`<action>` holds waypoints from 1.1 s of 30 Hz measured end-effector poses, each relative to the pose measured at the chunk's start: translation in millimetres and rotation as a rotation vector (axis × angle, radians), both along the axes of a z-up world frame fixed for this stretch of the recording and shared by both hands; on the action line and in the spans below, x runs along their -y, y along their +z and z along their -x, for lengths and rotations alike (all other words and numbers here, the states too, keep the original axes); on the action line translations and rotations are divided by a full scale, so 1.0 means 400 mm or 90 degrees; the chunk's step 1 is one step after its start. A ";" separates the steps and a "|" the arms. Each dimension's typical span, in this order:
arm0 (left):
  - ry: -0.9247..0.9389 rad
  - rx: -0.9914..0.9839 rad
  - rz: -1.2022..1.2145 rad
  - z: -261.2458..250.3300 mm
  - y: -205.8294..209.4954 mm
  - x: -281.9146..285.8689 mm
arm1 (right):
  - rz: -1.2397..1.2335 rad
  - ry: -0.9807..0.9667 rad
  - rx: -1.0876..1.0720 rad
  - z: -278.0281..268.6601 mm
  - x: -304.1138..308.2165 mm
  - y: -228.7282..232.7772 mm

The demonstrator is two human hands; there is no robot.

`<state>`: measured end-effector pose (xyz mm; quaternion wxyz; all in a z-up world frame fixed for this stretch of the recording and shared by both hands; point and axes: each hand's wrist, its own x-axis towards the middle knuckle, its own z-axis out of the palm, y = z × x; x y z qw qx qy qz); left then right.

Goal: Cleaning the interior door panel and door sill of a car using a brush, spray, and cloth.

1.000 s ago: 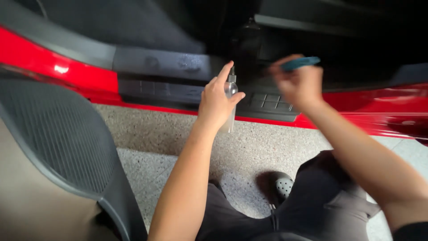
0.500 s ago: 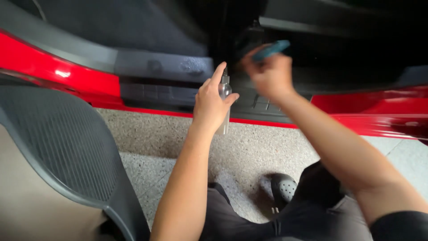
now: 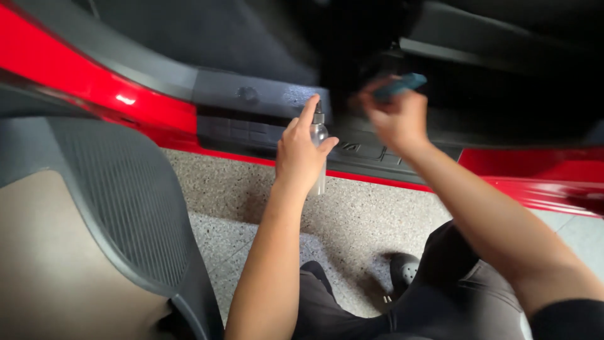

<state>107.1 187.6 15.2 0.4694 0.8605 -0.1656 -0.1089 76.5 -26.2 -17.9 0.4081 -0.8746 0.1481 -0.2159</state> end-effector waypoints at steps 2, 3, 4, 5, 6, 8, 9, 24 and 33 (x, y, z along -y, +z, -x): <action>0.016 0.017 -0.004 0.000 0.002 -0.007 | -0.110 0.052 0.061 -0.049 -0.063 -0.004; 0.015 0.017 -0.006 -0.001 0.002 -0.010 | -0.112 0.051 0.061 -0.046 -0.051 -0.010; 0.025 0.028 0.003 0.000 0.003 -0.016 | -0.148 0.060 0.046 -0.041 -0.041 -0.017; 0.035 0.040 0.012 0.000 0.003 -0.023 | -0.183 0.068 0.032 -0.038 -0.033 -0.024; 0.039 0.038 0.012 -0.001 0.002 -0.026 | -0.184 0.071 0.029 -0.004 0.001 -0.024; 0.034 0.005 -0.005 -0.010 0.002 -0.026 | -0.041 0.050 -0.019 0.064 0.074 -0.022; 0.032 0.006 -0.005 -0.013 0.004 -0.025 | -0.041 0.048 -0.018 0.083 0.074 -0.014; 0.035 0.017 0.017 -0.012 -0.018 -0.049 | 0.138 0.123 -0.042 0.121 0.043 -0.008; 0.078 0.053 0.004 -0.007 -0.034 -0.069 | 0.080 0.237 0.019 -0.004 -0.112 0.023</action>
